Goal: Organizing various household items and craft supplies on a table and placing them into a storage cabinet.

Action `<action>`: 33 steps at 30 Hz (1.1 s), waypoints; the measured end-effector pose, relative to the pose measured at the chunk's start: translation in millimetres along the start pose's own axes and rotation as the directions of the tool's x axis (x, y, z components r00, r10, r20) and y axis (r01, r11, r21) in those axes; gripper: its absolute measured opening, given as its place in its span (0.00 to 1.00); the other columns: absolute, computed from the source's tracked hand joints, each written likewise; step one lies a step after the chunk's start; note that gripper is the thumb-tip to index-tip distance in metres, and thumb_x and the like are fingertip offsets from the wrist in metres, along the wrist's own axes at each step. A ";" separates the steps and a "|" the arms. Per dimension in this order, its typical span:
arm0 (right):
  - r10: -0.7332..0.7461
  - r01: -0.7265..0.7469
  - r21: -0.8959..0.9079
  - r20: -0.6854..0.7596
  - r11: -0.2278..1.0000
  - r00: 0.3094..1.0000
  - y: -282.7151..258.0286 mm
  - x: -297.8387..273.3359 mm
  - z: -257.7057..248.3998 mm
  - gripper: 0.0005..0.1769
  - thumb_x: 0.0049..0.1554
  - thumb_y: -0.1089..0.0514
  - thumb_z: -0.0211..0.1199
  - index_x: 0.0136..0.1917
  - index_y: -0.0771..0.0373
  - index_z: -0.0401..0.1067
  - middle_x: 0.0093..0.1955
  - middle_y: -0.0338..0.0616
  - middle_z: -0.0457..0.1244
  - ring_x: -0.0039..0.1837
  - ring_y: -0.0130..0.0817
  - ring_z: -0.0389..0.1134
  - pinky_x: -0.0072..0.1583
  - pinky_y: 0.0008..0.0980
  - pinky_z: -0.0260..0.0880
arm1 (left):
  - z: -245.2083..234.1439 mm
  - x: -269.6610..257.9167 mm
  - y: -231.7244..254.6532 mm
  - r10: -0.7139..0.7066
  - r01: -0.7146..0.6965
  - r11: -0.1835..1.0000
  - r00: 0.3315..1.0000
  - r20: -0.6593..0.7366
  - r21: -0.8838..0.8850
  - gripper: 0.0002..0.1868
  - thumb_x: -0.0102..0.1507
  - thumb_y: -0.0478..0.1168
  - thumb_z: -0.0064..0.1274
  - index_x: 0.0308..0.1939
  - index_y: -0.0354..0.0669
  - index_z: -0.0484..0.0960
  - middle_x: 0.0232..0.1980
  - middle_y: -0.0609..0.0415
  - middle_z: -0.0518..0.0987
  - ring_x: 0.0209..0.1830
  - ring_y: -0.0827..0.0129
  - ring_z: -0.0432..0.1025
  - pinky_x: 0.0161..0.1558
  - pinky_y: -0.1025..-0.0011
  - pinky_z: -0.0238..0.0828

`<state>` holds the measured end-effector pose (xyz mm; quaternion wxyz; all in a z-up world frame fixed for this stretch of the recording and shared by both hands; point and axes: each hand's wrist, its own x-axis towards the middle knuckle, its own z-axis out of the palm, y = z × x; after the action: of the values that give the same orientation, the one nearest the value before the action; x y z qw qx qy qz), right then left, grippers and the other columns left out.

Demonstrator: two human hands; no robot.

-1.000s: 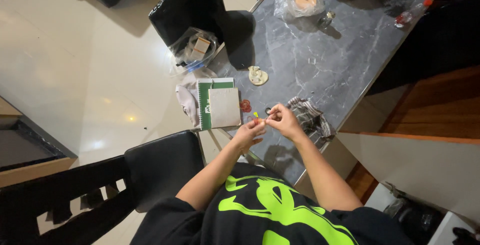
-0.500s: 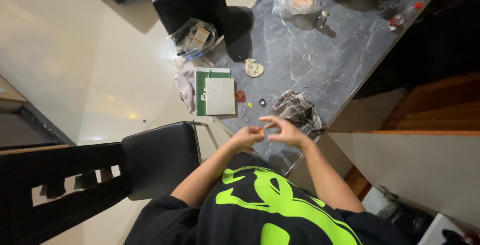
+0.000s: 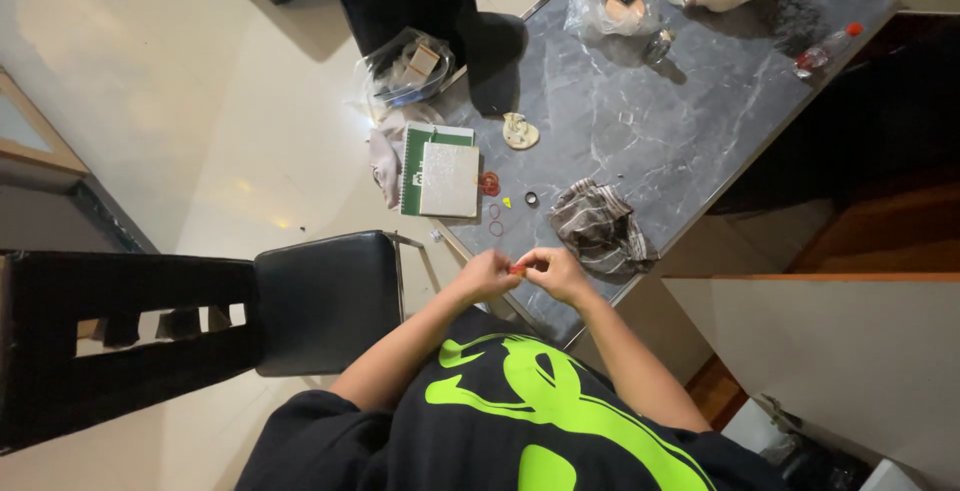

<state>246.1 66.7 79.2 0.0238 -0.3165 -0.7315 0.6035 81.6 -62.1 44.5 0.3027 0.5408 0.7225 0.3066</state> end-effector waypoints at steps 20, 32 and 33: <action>0.219 -0.224 -0.007 -0.166 0.975 0.961 90.2 148.7 47.2 0.13 0.55 0.56 0.70 0.55 0.53 0.79 0.46 0.43 0.69 0.48 0.37 0.70 0.49 0.37 0.69 | -46.7 43.4 -85.5 -0.648 0.783 0.335 0.596 0.474 -0.524 0.16 0.60 0.53 0.63 0.49 0.56 0.86 0.46 0.60 0.77 0.48 0.69 0.70 0.43 0.64 0.74; -0.206 -0.076 -0.684 -0.322 0.726 0.924 56.1 140.6 63.6 0.06 0.54 0.54 0.69 0.45 0.55 0.77 0.49 0.45 0.64 0.56 0.49 0.66 0.54 0.48 0.70 | -74.1 55.2 -104.2 -0.598 0.777 0.158 0.566 0.568 -0.609 0.11 0.63 0.53 0.60 0.46 0.58 0.81 0.41 0.69 0.74 0.42 0.75 0.68 0.45 0.63 0.71; -0.153 -0.112 -0.678 -0.319 0.727 0.935 48.8 139.7 62.9 0.07 0.54 0.54 0.68 0.44 0.58 0.76 0.49 0.49 0.64 0.53 0.51 0.66 0.51 0.49 0.69 | -74.2 56.7 -103.9 -0.611 0.783 0.140 0.550 0.569 -0.606 0.10 0.62 0.52 0.59 0.46 0.60 0.81 0.42 0.72 0.76 0.42 0.77 0.70 0.45 0.64 0.71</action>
<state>129.5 84.3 -30.2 0.0428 -0.3976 -0.8891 0.2229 -50.6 -39.4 5.2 0.6864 -0.0422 0.6232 0.3724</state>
